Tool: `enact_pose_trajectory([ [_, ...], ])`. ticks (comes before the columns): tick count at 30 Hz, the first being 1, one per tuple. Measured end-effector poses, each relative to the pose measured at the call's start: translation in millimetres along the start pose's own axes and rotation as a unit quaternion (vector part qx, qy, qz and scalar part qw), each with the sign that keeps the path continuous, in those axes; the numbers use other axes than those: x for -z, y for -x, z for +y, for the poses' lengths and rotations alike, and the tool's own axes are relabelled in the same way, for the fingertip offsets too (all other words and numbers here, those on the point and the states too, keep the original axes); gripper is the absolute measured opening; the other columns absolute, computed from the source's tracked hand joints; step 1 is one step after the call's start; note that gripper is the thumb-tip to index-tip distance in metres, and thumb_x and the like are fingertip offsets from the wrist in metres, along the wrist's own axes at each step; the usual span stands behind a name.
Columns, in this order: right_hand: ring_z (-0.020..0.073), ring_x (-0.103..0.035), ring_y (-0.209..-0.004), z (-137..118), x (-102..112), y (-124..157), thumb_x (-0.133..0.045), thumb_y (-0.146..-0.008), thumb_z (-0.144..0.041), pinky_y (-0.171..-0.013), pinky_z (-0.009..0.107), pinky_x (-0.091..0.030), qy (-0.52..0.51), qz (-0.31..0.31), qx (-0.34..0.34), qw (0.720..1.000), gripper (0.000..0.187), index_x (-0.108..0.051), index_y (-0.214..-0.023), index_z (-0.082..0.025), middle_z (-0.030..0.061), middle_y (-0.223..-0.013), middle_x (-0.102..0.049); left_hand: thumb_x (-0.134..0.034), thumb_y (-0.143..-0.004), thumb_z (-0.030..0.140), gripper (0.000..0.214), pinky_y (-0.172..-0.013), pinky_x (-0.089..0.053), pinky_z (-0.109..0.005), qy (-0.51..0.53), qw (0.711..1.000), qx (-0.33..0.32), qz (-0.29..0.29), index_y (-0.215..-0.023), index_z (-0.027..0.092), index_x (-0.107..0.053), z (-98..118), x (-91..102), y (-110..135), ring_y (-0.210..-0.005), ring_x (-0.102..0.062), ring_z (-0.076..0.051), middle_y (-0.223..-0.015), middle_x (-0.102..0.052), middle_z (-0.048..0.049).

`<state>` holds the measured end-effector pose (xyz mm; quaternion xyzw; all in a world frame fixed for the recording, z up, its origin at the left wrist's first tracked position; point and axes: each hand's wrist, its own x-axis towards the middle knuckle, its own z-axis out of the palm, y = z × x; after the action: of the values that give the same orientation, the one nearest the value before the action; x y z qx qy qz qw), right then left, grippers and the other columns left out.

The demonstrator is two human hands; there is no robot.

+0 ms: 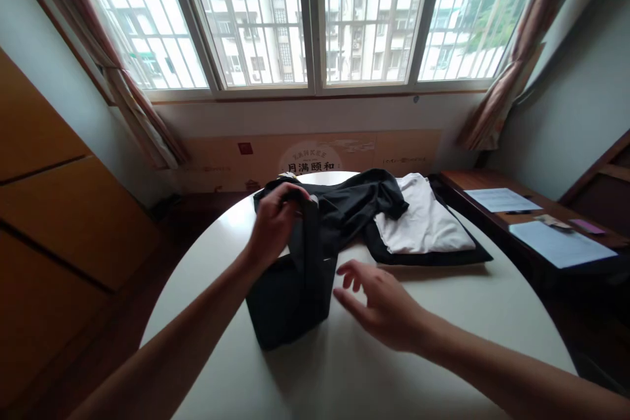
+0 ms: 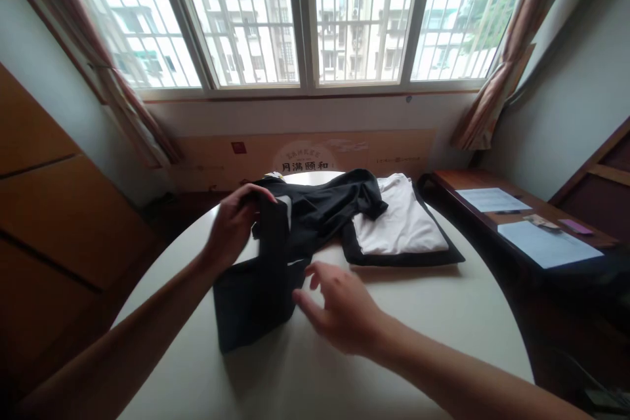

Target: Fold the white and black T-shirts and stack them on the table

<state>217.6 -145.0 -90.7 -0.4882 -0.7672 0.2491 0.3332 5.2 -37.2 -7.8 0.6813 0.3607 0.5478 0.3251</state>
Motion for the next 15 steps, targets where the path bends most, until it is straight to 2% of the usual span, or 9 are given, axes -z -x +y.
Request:
enact_pose_trajectory([
  [1, 0.0284, -0.07, -0.093, -9, -12, 5, -0.059, -0.1, -0.046, -0.086, 0.044, -0.055, 0.002, -0.028, 0.015, 0.999, 0.034, -0.065, -0.122, -0.02, 0.0103, -0.103, -0.074, -0.061, -0.09, 0.031, 0.014, -0.063, -0.056, -0.03, 0.05, 0.996, 0.015, 0.077, -0.089, 0.021, -0.07, 2, 11.5, -1, -0.066, -0.067, -0.019, -0.08, -0.072, -0.0026],
  [3, 0.0317, -0.069, -0.102, -22, -37, 8, -0.068, -0.095, -0.047, -0.096, 0.049, -0.054, 0.02, -0.054, 0.055, 0.997, 0.051, -0.061, -0.134, -0.015, 0.0137, -0.111, -0.074, -0.062, -0.089, 0.036, 0.016, -0.069, -0.06, -0.033, 0.125, 0.969, 0.026, 0.211, -0.087, 0.022, -0.07, -2, 30.9, -2, -0.073, -0.071, -0.022, -0.087, -0.075, -0.0047],
  [5, 0.0367, -0.065, -0.113, -30, -58, 4, -0.077, -0.086, -0.053, -0.104, 0.054, -0.05, 0.038, -0.045, 0.076, 0.995, 0.076, -0.054, -0.145, -0.011, 0.0185, -0.122, -0.071, -0.064, -0.086, 0.037, 0.016, -0.079, -0.063, -0.035, 0.164, 0.939, 0.018, 0.303, -0.09, 0.023, -0.07, -10, 44.2, -1, -0.084, -0.074, -0.023, -0.093, -0.077, -0.0054],
  [7, 0.0382, -0.064, -0.115, -37, -74, -5, -0.082, -0.081, -0.058, -0.104, 0.055, -0.05, 0.041, -0.021, 0.056, 0.997, 0.086, -0.051, -0.146, -0.011, 0.0201, -0.126, -0.068, -0.063, -0.085, 0.039, 0.02, -0.086, -0.064, -0.037, 0.18, 0.913, 0.01, 0.367, -0.094, 0.023, -0.069, -21, 52.0, 0, -0.092, -0.076, -0.024, -0.096, -0.077, -0.0056],
  [9, 0.0353, -0.066, -0.109, -44, -84, -13, -0.083, -0.082, -0.058, -0.099, 0.051, -0.053, 0.038, -0.005, 0.019, 0.999, 0.076, -0.056, -0.137, -0.013, 0.0176, -0.121, -0.068, -0.061, -0.086, 0.042, 0.024, -0.09, -0.064, -0.04, 0.187, 0.889, 0.009, 0.417, -0.097, 0.022, -0.069, -30, 57.4, 2, -0.096, -0.076, -0.025, -0.097, -0.077, -0.006],
  [11, 0.0337, -0.065, -0.105, -52, -92, -20, -0.083, -0.082, -0.059, -0.095, 0.049, -0.054, 0.055, -0.01, 0.012, 0.998, 0.063, -0.063, -0.121, -0.014, 0.0153, -0.115, -0.068, -0.06, -0.087, 0.043, 0.026, -0.09, -0.064, -0.04, 0.175, 0.876, 0.007, 0.449, -0.099, 0.023, -0.069, -37, 63.0, 4, -0.096, -0.076, -0.025, -0.098, -0.076, -0.0059],
  [13, 0.0372, -0.062, -0.111, -61, -102, -26, -0.085, -0.077, -0.067, -0.1, 0.052, -0.051, 0.089, -0.026, 0.03, 0.995, 0.066, -0.067, -0.112, -0.014, 0.0177, -0.117, -0.068, -0.058, -0.089, 0.042, 0.025, -0.091, -0.064, -0.038, 0.144, 0.88, -0.005, 0.453, -0.1, 0.023, -0.069, -43, 69.2, 4, -0.097, -0.076, -0.023, -0.098, -0.075, -0.0049],
  [15, 0.0429, -0.058, -0.119, -68, -114, -33, -0.084, -0.071, -0.076, -0.107, 0.058, -0.046, 0.129, -0.037, 0.046, 0.99, 0.079, -0.069, -0.113, -0.011, 0.0222, -0.122, -0.068, -0.057, -0.089, 0.04, 0.023, -0.093, -0.063, -0.037, 0.116, 0.886, -0.022, 0.448, -0.101, 0.023, -0.068, -47, 74.3, 3, -0.098, -0.074, -0.022, -0.098, -0.073, -0.0036],
])
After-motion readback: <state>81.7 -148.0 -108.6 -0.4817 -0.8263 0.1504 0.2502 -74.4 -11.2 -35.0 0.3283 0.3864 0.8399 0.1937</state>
